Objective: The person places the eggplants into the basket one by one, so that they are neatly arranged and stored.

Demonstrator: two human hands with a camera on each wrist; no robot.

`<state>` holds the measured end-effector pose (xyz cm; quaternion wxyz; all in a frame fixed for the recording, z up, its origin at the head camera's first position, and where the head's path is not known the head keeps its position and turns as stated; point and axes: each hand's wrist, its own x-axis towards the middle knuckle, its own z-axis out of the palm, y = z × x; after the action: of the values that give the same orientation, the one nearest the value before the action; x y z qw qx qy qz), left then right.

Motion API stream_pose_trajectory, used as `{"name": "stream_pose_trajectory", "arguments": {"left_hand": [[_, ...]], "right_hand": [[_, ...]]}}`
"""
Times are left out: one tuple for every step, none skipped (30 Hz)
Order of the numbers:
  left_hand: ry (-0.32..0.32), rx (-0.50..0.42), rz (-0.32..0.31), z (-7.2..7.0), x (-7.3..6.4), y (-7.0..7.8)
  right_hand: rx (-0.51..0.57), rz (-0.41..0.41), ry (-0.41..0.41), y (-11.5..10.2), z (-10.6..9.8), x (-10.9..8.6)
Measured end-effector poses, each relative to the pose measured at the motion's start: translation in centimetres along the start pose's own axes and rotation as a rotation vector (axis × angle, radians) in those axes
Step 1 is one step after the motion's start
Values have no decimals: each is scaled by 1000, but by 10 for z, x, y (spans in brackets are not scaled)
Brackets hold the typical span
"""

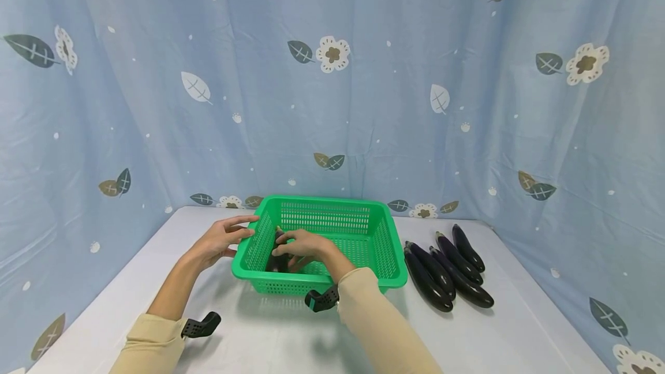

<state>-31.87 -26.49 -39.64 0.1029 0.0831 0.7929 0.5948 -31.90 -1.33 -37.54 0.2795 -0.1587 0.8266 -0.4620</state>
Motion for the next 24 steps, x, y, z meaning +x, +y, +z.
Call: {"name": "stream_pose_trajectory", "arguments": {"left_hand": [[0,-1,0,0,0,0],[1,-1,1,0,0,-1],[2,-2,1,0,0,-1],[2,-3,2,0,0,-1],[1,-6,3,0,0,-1],[0,-6,4,0,0,-1],[0,-9,4,0,0,-1],[0,-10,5,0,0,-1],[-3,-13,6,0,-1,-1],[-3,-16,7,0,-1,0],[-5,-16,8,0,-1,0],[-4,-16,9,0,-1,0],[-4,-18,9,0,-1,0],[-4,-19,9,0,-1,0],[-4,-18,9,0,-1,0],[-3,-18,10,0,-1,0],[-3,-17,11,0,-1,0],[-3,-20,11,0,-1,0],[-3,-21,11,0,-1,0],[-2,-21,12,0,-1,0],[-3,-20,13,0,-1,0],[-3,-20,13,1,-1,0],[-2,-22,12,1,-1,0],[-2,-23,12,1,-1,0]], "right_hand": [[3,-2,0,0,0,0],[7,-2,0,1,0,0],[10,-4,0,1,0,0],[12,-6,-1,1,0,0],[14,-7,-1,1,0,-1],[13,-8,-3,1,0,-1],[13,-9,-4,1,0,-1],[11,-9,-5,1,0,-1],[10,-8,-5,1,0,-1],[7,-9,-4,1,0,-1],[6,-8,-4,1,0,-2],[5,-6,-3,1,0,-2],[3,-5,-3,1,-1,-3],[3,-3,-3,0,-1,-4],[-1,-3,-3,0,-1,-5],[-5,-4,-3,-1,-1,-5],[-8,-2,-3,-1,-1,-6],[-17,-1,-3,-2,-1,-7],[-28,0,-5,-2,-1,-7],[-38,1,-7,-2,-1,-8],[-50,2,-9,-3,-2,-8],[-62,3,-12,-3,-2,-9],[-74,5,-18,-4,-3,-10],[-86,4,-25,-5,-4,-12]]}}
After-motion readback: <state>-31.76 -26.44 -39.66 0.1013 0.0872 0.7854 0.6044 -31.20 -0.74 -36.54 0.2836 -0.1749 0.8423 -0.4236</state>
